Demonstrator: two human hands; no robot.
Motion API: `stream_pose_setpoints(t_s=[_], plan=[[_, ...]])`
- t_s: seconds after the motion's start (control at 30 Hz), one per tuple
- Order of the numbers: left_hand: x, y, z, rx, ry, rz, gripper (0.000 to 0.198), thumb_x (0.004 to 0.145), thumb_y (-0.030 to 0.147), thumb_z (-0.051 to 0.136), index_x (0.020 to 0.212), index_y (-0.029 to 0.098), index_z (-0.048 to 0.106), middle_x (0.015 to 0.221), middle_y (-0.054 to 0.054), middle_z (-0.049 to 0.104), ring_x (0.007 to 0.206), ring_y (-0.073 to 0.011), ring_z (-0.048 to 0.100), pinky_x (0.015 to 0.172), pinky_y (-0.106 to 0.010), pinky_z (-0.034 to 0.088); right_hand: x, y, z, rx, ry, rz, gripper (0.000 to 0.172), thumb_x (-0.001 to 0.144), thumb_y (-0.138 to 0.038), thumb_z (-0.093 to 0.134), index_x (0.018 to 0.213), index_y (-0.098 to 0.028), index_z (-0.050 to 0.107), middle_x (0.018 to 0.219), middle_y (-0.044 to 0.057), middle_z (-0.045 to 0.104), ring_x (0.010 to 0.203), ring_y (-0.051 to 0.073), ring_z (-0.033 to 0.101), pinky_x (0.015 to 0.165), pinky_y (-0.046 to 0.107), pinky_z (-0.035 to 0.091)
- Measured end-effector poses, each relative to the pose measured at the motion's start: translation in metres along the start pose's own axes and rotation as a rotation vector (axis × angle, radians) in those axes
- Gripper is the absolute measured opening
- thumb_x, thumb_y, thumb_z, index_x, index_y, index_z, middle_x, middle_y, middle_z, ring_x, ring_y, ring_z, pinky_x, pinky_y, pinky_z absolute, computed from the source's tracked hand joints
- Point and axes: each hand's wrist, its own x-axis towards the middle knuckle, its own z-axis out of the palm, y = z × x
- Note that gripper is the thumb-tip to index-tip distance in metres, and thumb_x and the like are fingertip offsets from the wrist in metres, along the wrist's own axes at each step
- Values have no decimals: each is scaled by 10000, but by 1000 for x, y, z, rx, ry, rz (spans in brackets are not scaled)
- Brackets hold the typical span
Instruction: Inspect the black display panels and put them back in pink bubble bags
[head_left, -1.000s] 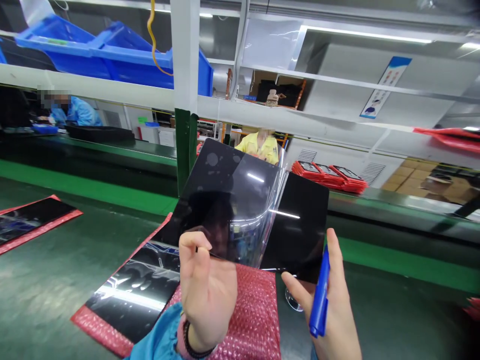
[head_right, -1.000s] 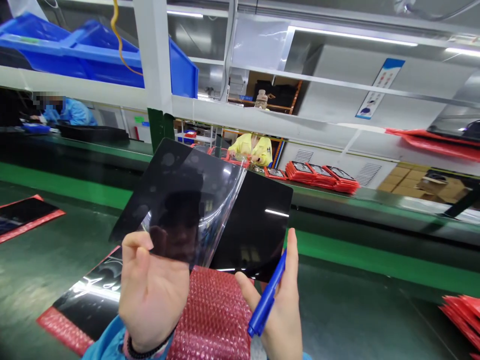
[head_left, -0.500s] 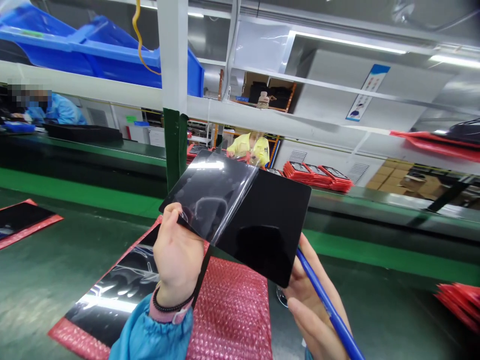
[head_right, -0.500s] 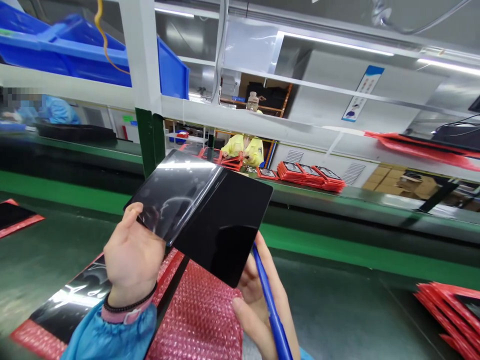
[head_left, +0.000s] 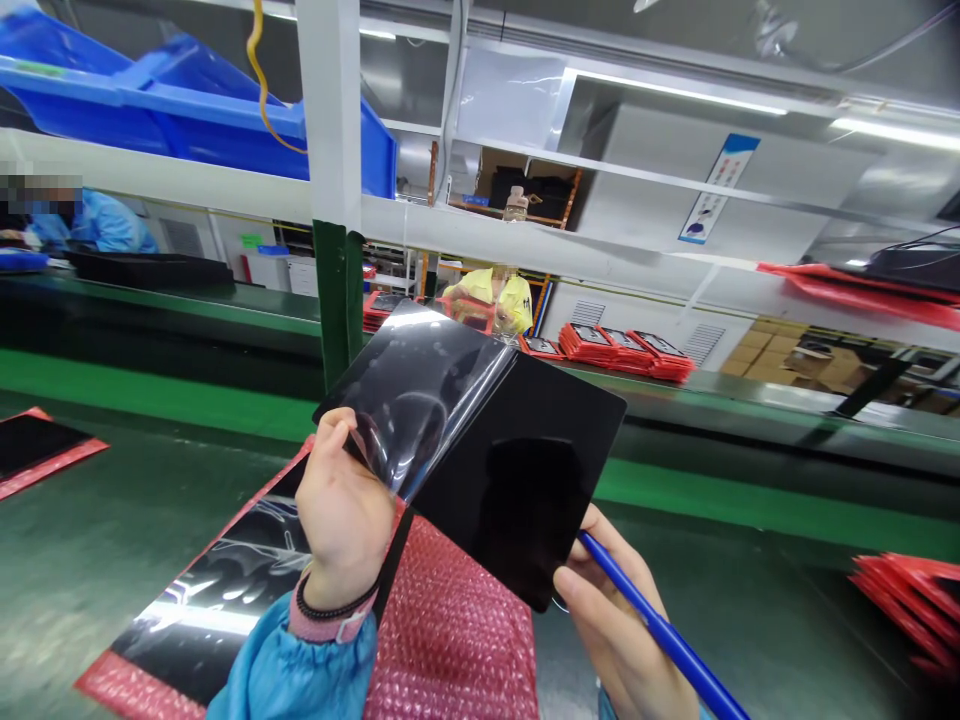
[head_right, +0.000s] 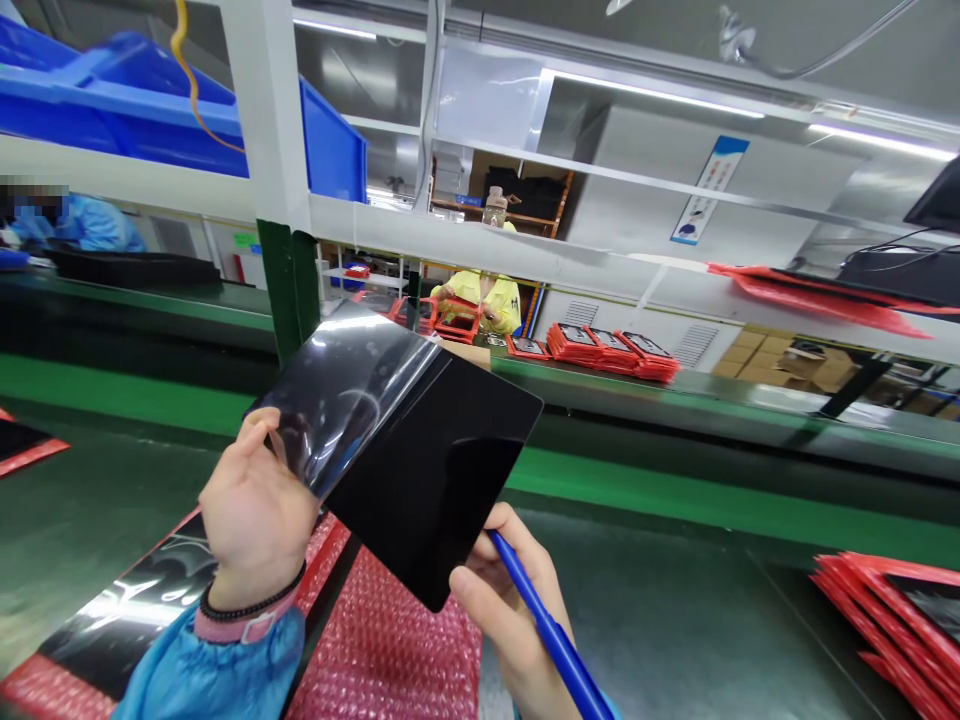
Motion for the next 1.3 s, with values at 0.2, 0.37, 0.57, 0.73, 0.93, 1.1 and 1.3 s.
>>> stream_pose_setpoints(t_s=[0.2, 0.37, 0.57, 0.73, 0.93, 1.1, 1.3], plan=[[2, -1, 0, -1, 44, -43, 48, 720, 168, 585, 713, 183, 631, 741, 34, 575, 743, -107, 545, 745, -217, 429, 1, 0, 0, 15, 2, -4, 188, 739, -351, 770, 781, -256, 613, 665, -27, 523, 592, 131, 520, 590, 241, 496], [2, 1, -2, -23, 38, -88, 43, 726, 182, 594, 733, 189, 636, 751, 28, 572, 758, -120, 546, 768, -240, 439, 3, 4, -3, -30, -43, 18, 202, 753, -333, 757, 899, -266, 634, 716, -21, 530, 637, 137, 529, 625, 260, 488], [-2, 4, 1, -41, 11, -87, 54, 749, 176, 567, 739, 189, 618, 762, 18, 574, 753, -131, 559, 762, -265, 451, 2, 10, -1, 41, -93, 25, 423, 710, -253, 805, 1081, -300, 608, 838, -24, 648, 771, 141, 647, 732, 258, 526], [0, 4, -1, -4, 38, -70, 41, 731, 194, 579, 746, 198, 618, 791, 14, 560, 777, -134, 549, 776, -261, 445, -2, 11, 3, 43, -76, 31, 523, 671, -224, 832, 1117, -334, 584, 974, -18, 714, 885, 170, 691, 805, 287, 543], [1, 4, -1, -25, 60, -72, 69, 742, 166, 565, 739, 181, 632, 809, 6, 576, 808, -141, 551, 802, -276, 438, -2, 8, 4, 77, -59, 33, 534, 645, -202, 849, 1108, -323, 612, 894, -26, 694, 845, 159, 690, 795, 276, 545], [2, 2, -2, 5, 55, -43, 72, 742, 168, 564, 737, 184, 634, 819, 1, 579, 861, -146, 555, 856, -281, 429, -1, 3, 2, 38, -166, 19, 429, 727, -282, 794, 1113, -327, 612, 873, -3, 672, 812, 180, 682, 813, 336, 550], [3, 1, -3, -4, 32, -70, 67, 749, 176, 562, 746, 189, 628, 828, 2, 585, 860, -163, 565, 859, -313, 430, -3, 2, 0, -19, -160, 9, 247, 858, -283, 652, 1098, -319, 604, 891, 7, 633, 808, 157, 639, 768, 276, 522]])
